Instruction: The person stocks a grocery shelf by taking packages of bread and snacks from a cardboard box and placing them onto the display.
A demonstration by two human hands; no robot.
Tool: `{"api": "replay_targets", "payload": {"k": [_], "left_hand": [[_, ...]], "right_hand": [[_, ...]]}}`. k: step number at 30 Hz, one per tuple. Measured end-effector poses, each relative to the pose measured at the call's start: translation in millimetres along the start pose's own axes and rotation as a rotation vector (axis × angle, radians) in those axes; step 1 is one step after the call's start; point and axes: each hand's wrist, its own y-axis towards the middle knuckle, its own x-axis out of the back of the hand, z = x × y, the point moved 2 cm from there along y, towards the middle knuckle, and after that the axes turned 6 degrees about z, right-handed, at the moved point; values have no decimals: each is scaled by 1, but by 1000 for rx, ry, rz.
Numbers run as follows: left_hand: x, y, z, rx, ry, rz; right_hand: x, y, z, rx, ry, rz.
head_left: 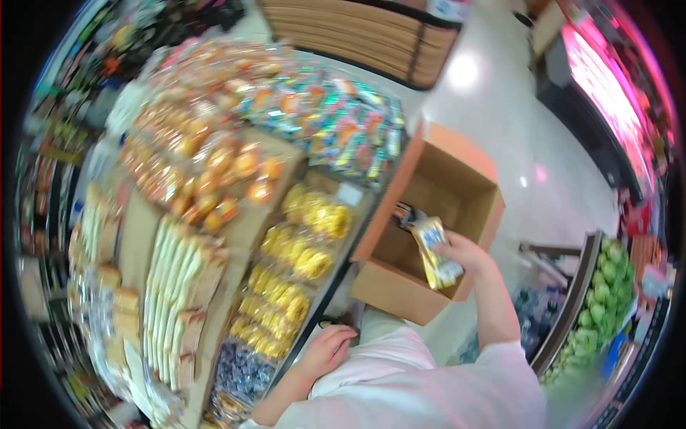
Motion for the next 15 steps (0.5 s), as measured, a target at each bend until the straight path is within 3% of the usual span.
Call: {"api": "replay_targets", "payload": {"k": [1,3,4,7,9,10,15], "left_hand": [[8,-15,-5,-43,66,-52],[28,-47,-23,-105,82,-189],[39,-66,-34,-136,88,-259],[74,-130,-67,-173,378,-251],[98,-175,-91,-98,622,-171],[101,-198,-86,-74,634,-173],[95,-300,-30,31,677,-160]], "right_hand": [[-31,-17,10,47,-106,50],[-109,-56,28,19,119,169],[-137,-58,21,-14,-2,239],[-257,-70,20,-209,-33,448],[-327,-61,17,-50,-338,677],[-361,-61,17,29,-486,796],[-493,-60,12,-288,-571,1082]]}}
